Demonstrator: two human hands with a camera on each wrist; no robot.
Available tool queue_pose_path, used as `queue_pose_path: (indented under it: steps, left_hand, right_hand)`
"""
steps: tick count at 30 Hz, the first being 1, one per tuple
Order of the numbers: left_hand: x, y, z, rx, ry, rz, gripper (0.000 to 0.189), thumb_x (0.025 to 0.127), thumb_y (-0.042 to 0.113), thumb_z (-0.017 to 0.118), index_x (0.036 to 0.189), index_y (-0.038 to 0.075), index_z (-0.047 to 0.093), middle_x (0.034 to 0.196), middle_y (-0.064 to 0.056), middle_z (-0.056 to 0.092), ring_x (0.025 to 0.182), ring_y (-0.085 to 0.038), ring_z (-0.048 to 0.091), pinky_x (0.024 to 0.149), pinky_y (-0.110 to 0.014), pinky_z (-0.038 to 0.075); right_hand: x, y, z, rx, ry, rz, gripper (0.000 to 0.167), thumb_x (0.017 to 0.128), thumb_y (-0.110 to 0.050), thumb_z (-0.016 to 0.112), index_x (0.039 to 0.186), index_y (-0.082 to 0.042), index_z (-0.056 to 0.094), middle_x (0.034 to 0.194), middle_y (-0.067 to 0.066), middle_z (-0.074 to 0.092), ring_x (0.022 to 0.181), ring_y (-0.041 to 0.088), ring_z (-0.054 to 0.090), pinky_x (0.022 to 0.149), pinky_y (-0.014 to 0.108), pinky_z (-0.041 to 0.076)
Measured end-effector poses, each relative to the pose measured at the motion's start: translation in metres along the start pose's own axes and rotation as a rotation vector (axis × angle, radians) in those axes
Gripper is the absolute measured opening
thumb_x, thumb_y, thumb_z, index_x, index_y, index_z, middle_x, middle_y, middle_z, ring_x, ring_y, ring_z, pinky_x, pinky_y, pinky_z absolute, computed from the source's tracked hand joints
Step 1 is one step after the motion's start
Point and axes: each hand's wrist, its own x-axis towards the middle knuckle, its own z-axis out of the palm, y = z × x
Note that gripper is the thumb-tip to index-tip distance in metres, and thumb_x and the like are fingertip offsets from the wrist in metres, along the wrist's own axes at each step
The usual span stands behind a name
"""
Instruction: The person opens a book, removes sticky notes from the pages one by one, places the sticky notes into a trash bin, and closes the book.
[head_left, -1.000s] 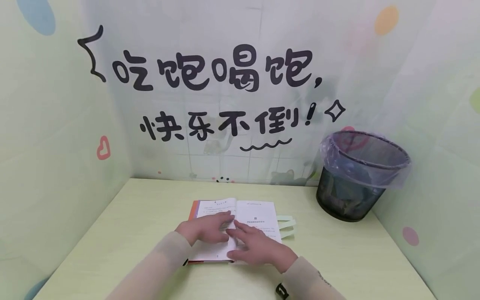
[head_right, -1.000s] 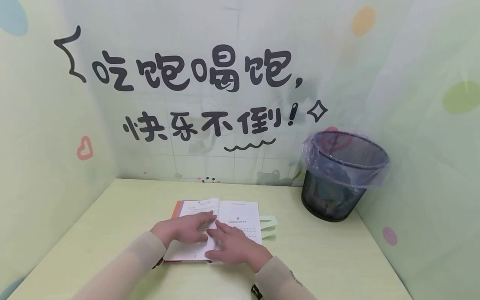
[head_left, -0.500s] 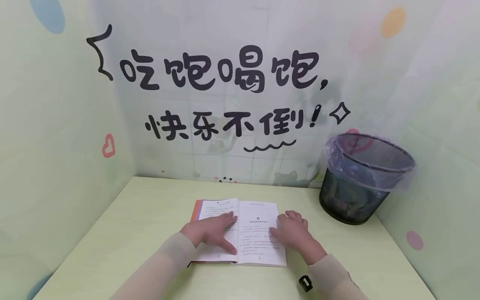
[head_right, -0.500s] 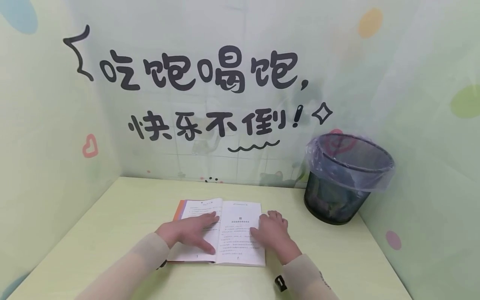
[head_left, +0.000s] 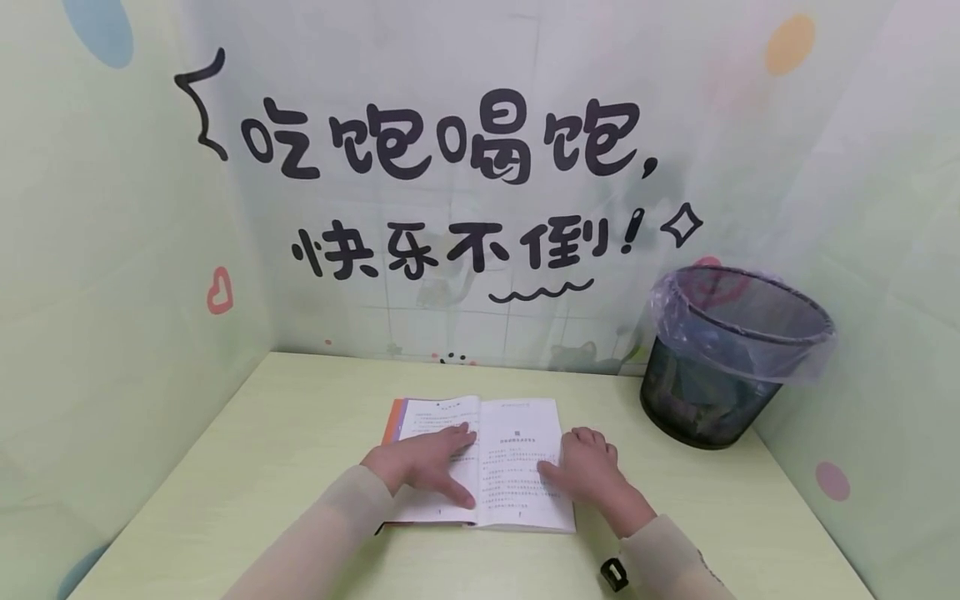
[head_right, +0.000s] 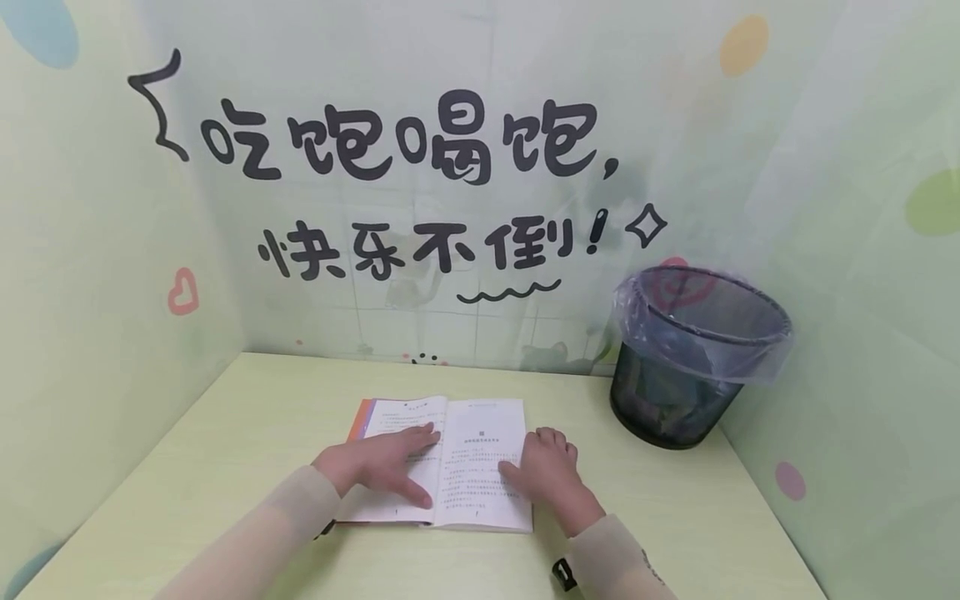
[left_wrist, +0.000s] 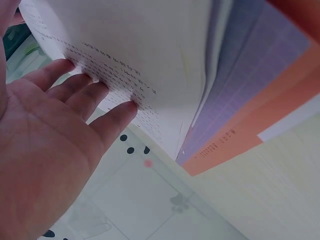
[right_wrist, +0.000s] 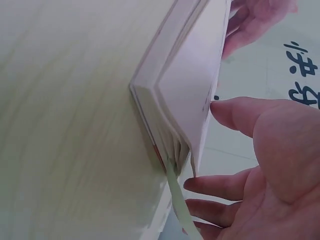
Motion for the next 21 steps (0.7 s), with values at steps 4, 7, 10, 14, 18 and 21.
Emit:
queue_pose_path:
  steps: [4,7,10,14,18,21]
  left_hand:
    - [0.0,-0.001,0.0,-0.006,0.0,0.001,0.111,0.082,0.051,0.095,0.172,0.017,0.04,0.184,-0.004,0.027,0.171,-0.03,0.025,0.138,-0.052,0.027]
    - [0.0,-0.001,0.0,-0.008,-0.002,0.001,0.111,0.082,0.051,0.095,0.172,0.017,0.04,0.184,-0.004,0.028,0.171,-0.031,0.025,0.138,-0.053,0.027]
    - [-0.001,-0.001,0.0,-0.011,0.0,0.001,0.111,0.082,0.05,0.096,0.172,0.017,0.04,0.183,-0.005,0.028,0.171,-0.031,0.026,0.138,-0.053,0.028]
    - [-0.002,0.0,-0.001,-0.017,-0.002,0.0,0.111,0.082,0.051,0.096,0.172,0.018,0.039,0.184,-0.005,0.027,0.171,-0.032,0.026,0.138,-0.054,0.028]
    - [-0.001,0.0,-0.001,-0.018,-0.003,-0.001,0.111,0.082,0.051,0.095,0.172,0.018,0.039,0.184,-0.005,0.027,0.171,-0.032,0.025,0.138,-0.055,0.027]
    - [-0.001,0.0,0.0,-0.02,-0.001,-0.006,0.111,0.082,0.05,0.096,0.172,0.018,0.04,0.184,-0.004,0.028,0.171,-0.032,0.026,0.138,-0.054,0.027]
  right_hand:
    - [-0.002,-0.003,-0.002,-0.002,0.027,-0.006,0.075,0.098,-0.042,0.079,0.142,0.015,0.059,0.152,0.031,0.056,0.144,0.051,0.046,0.121,0.07,0.036]
    - [-0.004,-0.006,-0.002,-0.011,0.041,0.002,0.081,0.096,-0.045,0.081,0.145,0.015,0.057,0.151,0.031,0.057,0.142,0.05,0.049,0.12,0.069,0.037]
    - [-0.006,-0.009,-0.001,-0.029,0.065,0.004,0.087,0.094,-0.05,0.083,0.145,0.015,0.056,0.148,0.031,0.059,0.139,0.049,0.052,0.119,0.069,0.04]
    - [-0.009,-0.012,0.0,-0.052,0.098,0.003,0.09,0.092,-0.053,0.085,0.144,0.015,0.056,0.145,0.032,0.06,0.136,0.049,0.054,0.116,0.069,0.041]
    - [-0.01,-0.014,0.003,-0.066,0.107,0.013,0.091,0.091,-0.052,0.087,0.143,0.016,0.056,0.145,0.032,0.06,0.135,0.049,0.055,0.116,0.068,0.042]
    - [-0.01,-0.015,0.005,-0.074,0.107,0.018,0.092,0.09,-0.052,0.088,0.142,0.017,0.056,0.144,0.032,0.061,0.134,0.048,0.055,0.116,0.067,0.043]
